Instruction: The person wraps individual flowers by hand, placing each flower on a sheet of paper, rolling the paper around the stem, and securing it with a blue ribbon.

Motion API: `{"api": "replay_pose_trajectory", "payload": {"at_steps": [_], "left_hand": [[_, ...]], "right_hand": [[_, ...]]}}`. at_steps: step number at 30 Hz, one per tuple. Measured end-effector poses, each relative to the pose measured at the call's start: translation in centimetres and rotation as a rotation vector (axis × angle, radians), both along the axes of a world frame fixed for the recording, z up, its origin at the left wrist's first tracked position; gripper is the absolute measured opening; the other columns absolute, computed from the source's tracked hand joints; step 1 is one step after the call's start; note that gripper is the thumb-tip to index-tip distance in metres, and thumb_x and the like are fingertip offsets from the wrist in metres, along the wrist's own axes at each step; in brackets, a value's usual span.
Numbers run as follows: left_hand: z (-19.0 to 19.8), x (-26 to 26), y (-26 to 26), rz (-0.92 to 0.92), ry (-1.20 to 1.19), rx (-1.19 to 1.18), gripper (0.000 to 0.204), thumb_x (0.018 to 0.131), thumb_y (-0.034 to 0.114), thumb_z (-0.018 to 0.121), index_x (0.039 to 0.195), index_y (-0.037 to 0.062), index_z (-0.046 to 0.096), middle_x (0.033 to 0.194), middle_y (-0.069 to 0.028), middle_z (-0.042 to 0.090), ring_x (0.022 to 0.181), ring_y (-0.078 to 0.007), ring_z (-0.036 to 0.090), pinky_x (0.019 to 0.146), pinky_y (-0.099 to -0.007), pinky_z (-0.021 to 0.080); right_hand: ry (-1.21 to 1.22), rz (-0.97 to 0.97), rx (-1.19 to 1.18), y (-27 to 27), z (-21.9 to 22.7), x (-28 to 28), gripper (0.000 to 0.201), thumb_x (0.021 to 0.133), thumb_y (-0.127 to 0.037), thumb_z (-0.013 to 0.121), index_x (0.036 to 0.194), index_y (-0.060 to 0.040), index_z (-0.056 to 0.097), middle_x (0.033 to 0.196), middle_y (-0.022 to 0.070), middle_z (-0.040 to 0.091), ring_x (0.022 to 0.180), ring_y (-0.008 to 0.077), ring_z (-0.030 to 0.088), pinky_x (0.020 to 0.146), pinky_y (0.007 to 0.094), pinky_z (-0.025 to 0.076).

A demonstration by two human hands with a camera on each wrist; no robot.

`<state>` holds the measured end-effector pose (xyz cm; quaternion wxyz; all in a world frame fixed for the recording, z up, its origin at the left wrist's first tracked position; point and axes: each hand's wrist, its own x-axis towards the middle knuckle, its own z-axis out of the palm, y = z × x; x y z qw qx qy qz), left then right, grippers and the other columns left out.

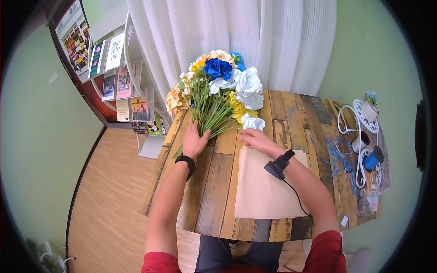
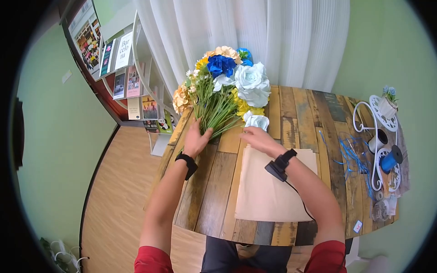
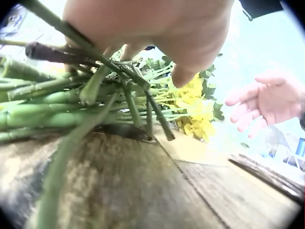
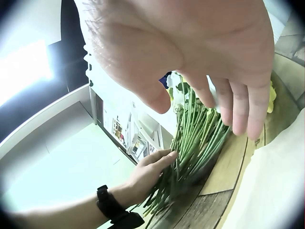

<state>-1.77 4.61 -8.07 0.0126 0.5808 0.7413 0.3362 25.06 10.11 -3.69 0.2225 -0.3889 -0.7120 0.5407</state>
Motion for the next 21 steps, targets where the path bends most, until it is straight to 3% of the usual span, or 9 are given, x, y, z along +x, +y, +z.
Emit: {"api": "replay_pose_trajectory", "payload": {"at_steps": [1,2,5,8,12,15,18,20,21], "left_hand": [[0.2,0.0,0.1,0.002,-0.094,0.060,0.062,0.083,0.023,0.069,0.137,0.0001,0.047,0.148,-0.0289,0.036,0.131,-0.0422,0.043,0.108,-0.0433,0.038],[0.3,0.3,0.0,0.035,-0.094,0.132,0.036,0.086,0.017,0.066,0.117,-0.0010,0.062,0.139,-0.0278,0.048,0.128,-0.0387,0.048,0.106,-0.0424,0.040],[0.3,0.0,0.2,0.088,-0.156,0.226,0.026,0.086,0.018,0.067,0.103,-0.0023,0.069,0.124,-0.0239,0.062,0.112,-0.0384,0.060,0.097,-0.0415,0.046],[0.4,0.0,-0.1,0.081,-0.204,0.282,0.021,0.085,0.015,0.066,0.096,-0.0034,0.070,0.112,-0.0212,0.067,0.107,-0.0375,0.062,0.096,-0.0413,0.047],[2.6,0.8,-1.5,0.054,-0.126,0.278,0.022,0.084,0.016,0.068,0.096,-0.0026,0.070,0.107,-0.0193,0.068,0.099,-0.0370,0.063,0.091,-0.0411,0.048],[4.2,1.5,-1.9,0.047,-0.308,0.002,0.021,0.082,0.018,0.070,0.092,-0.0005,0.072,0.100,-0.0193,0.069,0.093,-0.0346,0.064,0.087,-0.0416,0.049],[3.8,1.2,-1.4,0.004,-0.108,0.068,0.019,0.081,0.018,0.070,0.086,0.0004,0.073,0.089,-0.0196,0.069,0.086,-0.0339,0.065,0.081,-0.0418,0.050],[3.0,0.8,-0.4,0.089,0.214,0.355,0.018,0.080,0.018,0.070,0.083,0.0012,0.074,0.083,-0.0205,0.069,0.081,-0.0346,0.066,0.077,-0.0417,0.052],[2.7,0.5,0.0,0.091,0.215,0.351,0.018,0.080,0.018,0.070,0.083,0.0012,0.074,0.083,-0.0205,0.069,0.081,-0.0346,0.066,0.077,-0.0417,0.052]], "right_hand": [[0.017,-0.056,0.068,-0.3,0.2,0.6,0.050,0.094,-0.034,0.058,0.130,0.0009,0.055,0.097,0.0042,0.059,0.089,0.0136,0.055,0.081,0.0309,0.047],[-0.062,0.003,0.010,-0.1,0.9,1.2,0.066,0.094,-0.033,0.058,0.148,-0.0015,0.036,0.123,0.0116,0.059,0.110,0.0193,0.056,0.094,0.0358,0.044],[0.114,-0.143,-0.076,0.2,0.7,1.2,0.069,0.096,-0.032,0.054,0.152,-0.0030,0.027,0.145,0.0158,0.046,0.130,0.0253,0.047,0.101,0.0416,0.042],[0.317,-0.128,-0.253,2.0,0.1,0.9,0.072,0.097,-0.034,0.050,0.155,-0.0056,0.018,0.154,0.0159,0.034,0.139,0.0294,0.038,0.106,0.0458,0.039],[0.362,-0.160,-0.252,4.2,-1.1,-0.1,0.070,0.099,-0.035,0.047,0.155,-0.0074,0.016,0.154,0.0152,0.034,0.139,0.0310,0.038,0.106,0.0469,0.039],[0.343,-0.170,-0.265,4.5,-1.6,-0.1,0.071,0.098,-0.035,0.048,0.155,-0.0066,0.015,0.153,0.0154,0.034,0.138,0.0316,0.038,0.106,0.0474,0.039],[0.293,-0.145,-0.233,3.4,-1.2,0.7,0.071,0.099,-0.035,0.048,0.155,-0.0052,0.017,0.152,0.0155,0.037,0.137,0.0317,0.040,0.105,0.0457,0.040],[0.269,-0.099,-0.226,2.8,-0.7,1.8,0.069,0.099,-0.036,0.049,0.154,-0.0046,0.021,0.150,0.0165,0.040,0.133,0.0309,0.045,0.102,0.0421,0.043],[0.269,-0.098,-0.231,2.4,-0.5,2.2,0.069,0.099,-0.036,0.049,0.154,-0.0046,0.021,0.150,0.0165,0.040,0.133,0.0309,0.045,0.102,0.0421,0.043]]}}
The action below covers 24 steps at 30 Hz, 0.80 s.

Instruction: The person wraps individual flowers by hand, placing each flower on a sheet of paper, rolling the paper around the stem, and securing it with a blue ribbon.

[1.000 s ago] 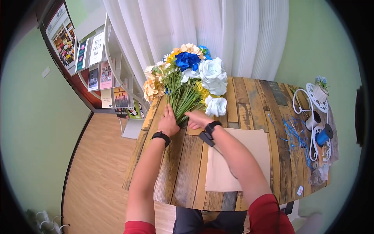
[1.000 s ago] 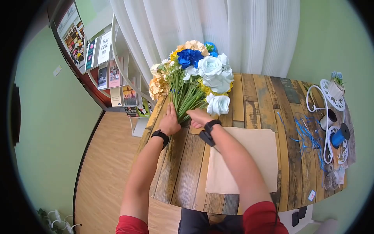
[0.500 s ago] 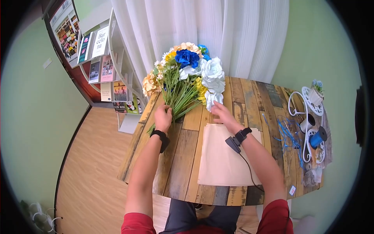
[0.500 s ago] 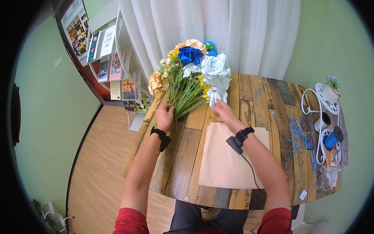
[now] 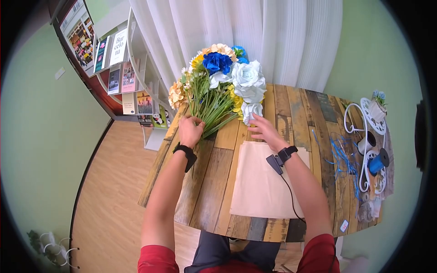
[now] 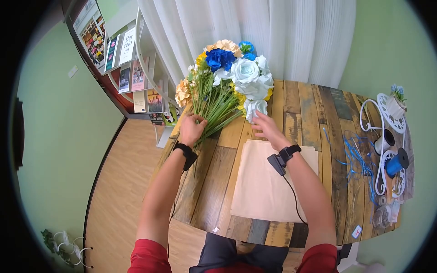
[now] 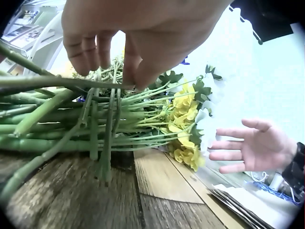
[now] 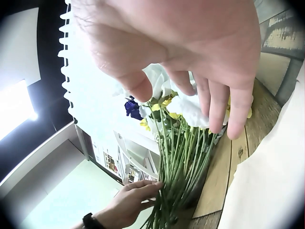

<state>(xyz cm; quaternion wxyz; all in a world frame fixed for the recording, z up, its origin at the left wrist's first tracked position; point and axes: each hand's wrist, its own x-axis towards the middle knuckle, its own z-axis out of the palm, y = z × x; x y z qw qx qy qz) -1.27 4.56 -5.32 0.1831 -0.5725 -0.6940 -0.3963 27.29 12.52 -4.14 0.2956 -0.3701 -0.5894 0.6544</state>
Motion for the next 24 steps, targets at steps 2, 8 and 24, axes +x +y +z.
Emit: {"api": "replay_pose_trajectory", "payload": {"at_steps": [2,8,24], "left_hand": [[1.0,0.3,0.2,0.095,-0.356,-0.336,0.018,0.079,0.019,0.071,0.084,0.0023,0.074,0.084,-0.0209,0.070,0.080,-0.0357,0.067,0.077,-0.0416,0.052],[-0.9,-2.0,1.3,0.087,-0.411,-0.164,0.021,0.085,0.020,0.067,0.089,0.0003,0.072,0.080,-0.0169,0.071,0.073,-0.0289,0.069,0.068,-0.0386,0.053],[10.7,13.0,-3.0,-0.786,-1.205,0.003,0.009,0.096,0.016,0.062,0.094,0.0082,0.060,0.088,-0.0023,0.063,0.073,-0.0096,0.059,0.061,-0.0258,0.052]], "right_hand": [[0.033,0.020,-0.018,-0.9,0.5,1.2,0.059,0.100,-0.033,0.050,0.148,-0.0023,0.036,0.141,0.0136,0.049,0.125,0.0258,0.053,0.099,0.0368,0.046],[-0.220,0.271,0.177,-5.0,1.3,8.0,0.052,0.098,-0.033,0.054,0.137,0.0023,0.050,0.126,0.0167,0.062,0.115,0.0233,0.060,0.097,0.0332,0.046],[-0.818,0.210,0.846,-14.1,-5.1,23.4,0.079,0.080,-0.045,0.071,0.146,-0.0117,0.043,0.155,0.0226,0.027,0.146,0.0358,0.021,0.120,0.0453,0.016]]}}
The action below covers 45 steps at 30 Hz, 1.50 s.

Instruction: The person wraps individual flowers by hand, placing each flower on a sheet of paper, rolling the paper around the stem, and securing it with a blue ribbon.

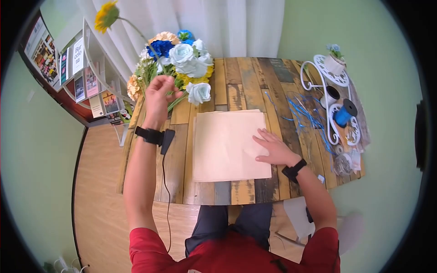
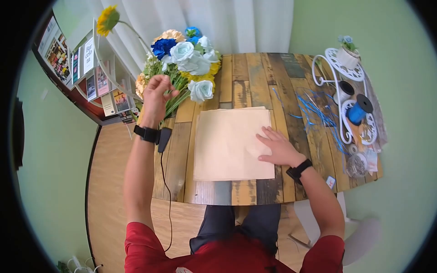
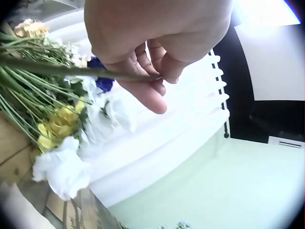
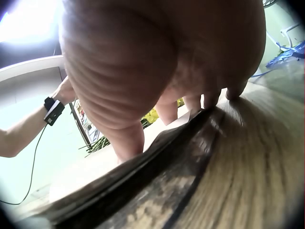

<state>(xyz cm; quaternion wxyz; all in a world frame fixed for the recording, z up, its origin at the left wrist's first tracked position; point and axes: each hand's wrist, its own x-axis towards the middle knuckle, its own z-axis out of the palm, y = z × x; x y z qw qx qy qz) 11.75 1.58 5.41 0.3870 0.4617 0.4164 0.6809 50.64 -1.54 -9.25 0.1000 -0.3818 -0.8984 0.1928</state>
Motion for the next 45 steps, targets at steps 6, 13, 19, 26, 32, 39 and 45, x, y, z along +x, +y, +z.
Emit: {"api": "replay_pose_trajectory", "payload": {"at_steps": [6,13,19,26,32,39,45], "left_hand": [[-2.1,9.9,-6.0,-0.366,0.219,-0.187,0.010,0.089,0.011,0.069,0.084,0.0035,0.064,0.072,-0.0030,0.065,0.062,-0.0105,0.063,0.054,-0.0240,0.051],[-9.2,15.0,-7.2,-0.485,0.410,-0.470,0.018,0.085,0.011,0.073,0.077,0.0011,0.061,0.063,-0.0033,0.061,0.055,-0.0103,0.060,0.048,-0.0255,0.048],[-11.3,14.9,-6.0,-0.467,1.180,-0.372,0.029,0.087,0.023,0.070,0.073,-0.0011,0.062,0.060,-0.0095,0.064,0.051,-0.0160,0.063,0.051,-0.0281,0.051],[-11.2,14.7,-6.5,-0.523,1.169,-0.578,0.036,0.088,0.028,0.069,0.070,-0.0015,0.062,0.058,-0.0096,0.065,0.046,-0.0192,0.063,0.052,-0.0316,0.052],[-12.9,14.4,-6.9,-0.429,1.215,-0.435,0.028,0.087,0.025,0.070,0.080,-0.0014,0.064,0.059,-0.0098,0.064,0.050,-0.0206,0.064,0.056,-0.0326,0.053],[-13.5,13.4,-8.5,-0.372,1.235,-0.253,0.015,0.078,0.013,0.070,0.088,0.0024,0.066,0.083,-0.0129,0.071,0.079,-0.0307,0.068,0.075,-0.0376,0.053],[-13.2,14.7,-8.6,-0.309,1.205,-0.269,0.019,0.077,0.011,0.067,0.093,0.0019,0.067,0.084,-0.0133,0.071,0.083,-0.0315,0.068,0.077,-0.0385,0.053]], "right_hand": [[0.000,0.026,-0.035,-0.4,-0.6,1.3,0.081,0.080,-0.044,0.072,0.147,-0.0123,0.041,0.157,0.0216,0.024,0.147,0.0362,0.017,0.120,0.0460,0.014],[0.062,-0.029,-0.076,-1.5,-0.7,1.5,0.084,0.075,-0.040,0.077,0.146,-0.0108,0.043,0.157,0.0220,0.024,0.147,0.0388,0.018,0.120,0.0465,0.013],[0.122,-0.074,-0.135,-2.7,-0.8,1.8,0.086,0.073,-0.037,0.079,0.146,-0.0116,0.043,0.158,0.0212,0.023,0.148,0.0375,0.015,0.120,0.0477,0.009],[0.171,-0.145,-0.175,-3.2,-1.1,1.6,0.087,0.070,-0.034,0.081,0.146,-0.0128,0.045,0.159,0.0181,0.023,0.149,0.0341,0.013,0.120,0.0475,0.004],[0.176,-0.154,-0.166,-3.2,-1.0,1.5,0.087,0.069,-0.033,0.081,0.145,-0.0137,0.045,0.159,0.0164,0.024,0.149,0.0320,0.013,0.120,0.0481,0.004],[0.141,-0.166,-0.158,-3.3,-0.9,1.4,0.087,0.070,-0.035,0.081,0.146,-0.0135,0.044,0.159,0.0156,0.024,0.150,0.0299,0.013,0.121,0.0448,0.005],[0.155,-0.163,-0.152,-3.4,-1.0,1.4,0.087,0.070,-0.035,0.081,0.146,-0.0141,0.044,0.159,0.0156,0.024,0.150,0.0296,0.013,0.121,0.0446,0.005]]}}
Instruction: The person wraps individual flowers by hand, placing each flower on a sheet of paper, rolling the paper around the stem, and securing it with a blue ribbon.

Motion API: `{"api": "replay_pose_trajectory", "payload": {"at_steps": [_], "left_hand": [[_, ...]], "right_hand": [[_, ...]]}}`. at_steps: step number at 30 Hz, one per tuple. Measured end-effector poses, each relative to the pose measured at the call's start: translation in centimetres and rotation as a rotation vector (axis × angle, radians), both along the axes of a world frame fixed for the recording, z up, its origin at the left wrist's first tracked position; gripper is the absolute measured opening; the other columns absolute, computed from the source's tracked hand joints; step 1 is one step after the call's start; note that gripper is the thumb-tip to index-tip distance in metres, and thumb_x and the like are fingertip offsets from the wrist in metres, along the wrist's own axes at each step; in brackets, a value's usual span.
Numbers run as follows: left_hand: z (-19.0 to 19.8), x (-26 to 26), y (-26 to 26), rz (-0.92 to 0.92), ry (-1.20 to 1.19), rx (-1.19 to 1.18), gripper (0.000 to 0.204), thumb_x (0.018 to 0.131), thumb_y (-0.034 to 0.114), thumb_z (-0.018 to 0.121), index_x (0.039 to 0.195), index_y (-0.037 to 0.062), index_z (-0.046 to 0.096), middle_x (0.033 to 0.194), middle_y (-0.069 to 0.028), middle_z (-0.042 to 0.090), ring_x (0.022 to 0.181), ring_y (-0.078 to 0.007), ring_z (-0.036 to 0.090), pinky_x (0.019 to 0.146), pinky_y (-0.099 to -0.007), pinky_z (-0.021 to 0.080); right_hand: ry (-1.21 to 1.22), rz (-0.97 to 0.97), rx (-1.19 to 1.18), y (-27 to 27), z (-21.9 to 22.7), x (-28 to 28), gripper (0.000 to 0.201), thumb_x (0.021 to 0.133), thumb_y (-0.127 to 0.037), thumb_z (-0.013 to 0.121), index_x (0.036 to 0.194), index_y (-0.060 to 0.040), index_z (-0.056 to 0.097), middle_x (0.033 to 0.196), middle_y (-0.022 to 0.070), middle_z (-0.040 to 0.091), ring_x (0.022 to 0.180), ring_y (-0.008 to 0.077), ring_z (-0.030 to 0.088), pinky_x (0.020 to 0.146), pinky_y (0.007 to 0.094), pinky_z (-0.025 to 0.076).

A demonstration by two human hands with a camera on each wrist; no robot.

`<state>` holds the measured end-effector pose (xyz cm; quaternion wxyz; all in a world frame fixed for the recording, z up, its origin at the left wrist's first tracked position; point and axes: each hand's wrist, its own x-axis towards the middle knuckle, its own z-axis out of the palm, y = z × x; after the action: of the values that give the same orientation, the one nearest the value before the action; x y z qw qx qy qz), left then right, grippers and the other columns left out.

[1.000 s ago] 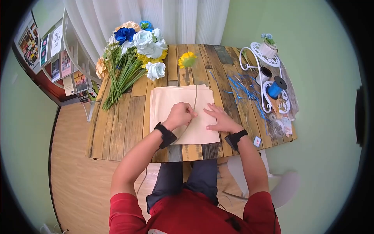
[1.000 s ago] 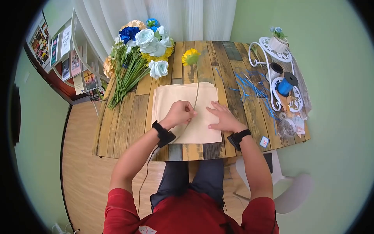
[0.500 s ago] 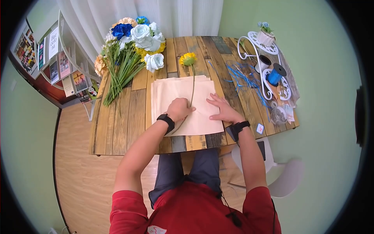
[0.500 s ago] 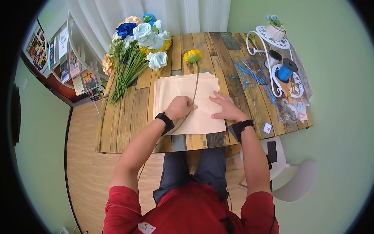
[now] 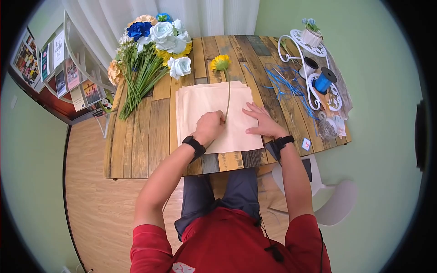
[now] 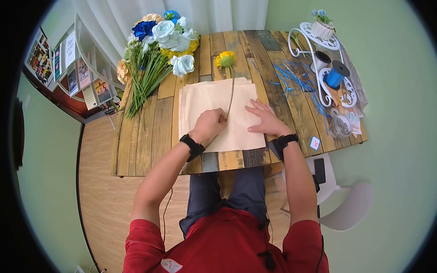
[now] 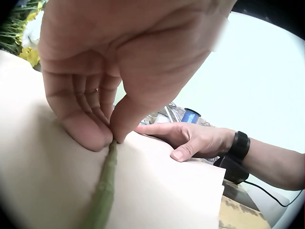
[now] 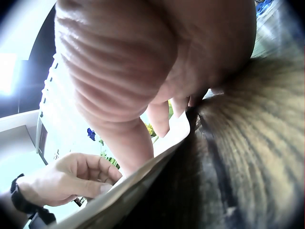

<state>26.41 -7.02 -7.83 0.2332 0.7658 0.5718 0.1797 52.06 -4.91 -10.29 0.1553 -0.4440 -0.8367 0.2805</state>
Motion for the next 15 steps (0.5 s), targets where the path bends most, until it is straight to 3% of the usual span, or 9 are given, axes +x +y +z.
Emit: {"api": "replay_pose_trajectory", "payload": {"at_steps": [13,15], "left_hand": [[-0.3,5.3,0.8,-0.078,0.031,-0.022,0.029,0.077,0.013,0.066,0.104,0.0021,0.066,0.086,-0.0135,0.071,0.084,-0.0318,0.068,0.076,-0.0405,0.053],[-0.9,5.1,0.7,-0.085,0.010,-0.021,0.030,0.077,0.013,0.066,0.105,0.0018,0.066,0.085,-0.0140,0.071,0.084,-0.0324,0.068,0.076,-0.0409,0.053]], "right_hand": [[0.024,-0.021,-0.012,0.1,-0.1,0.2,0.085,0.071,-0.033,0.079,0.146,-0.0122,0.044,0.159,0.0172,0.024,0.149,0.0295,0.014,0.121,0.0437,0.006],[0.118,-0.043,-0.033,0.5,-0.8,0.5,0.079,0.077,-0.033,0.075,0.147,-0.0169,0.043,0.159,0.0172,0.023,0.150,0.0302,0.013,0.121,0.0466,0.002]]}}
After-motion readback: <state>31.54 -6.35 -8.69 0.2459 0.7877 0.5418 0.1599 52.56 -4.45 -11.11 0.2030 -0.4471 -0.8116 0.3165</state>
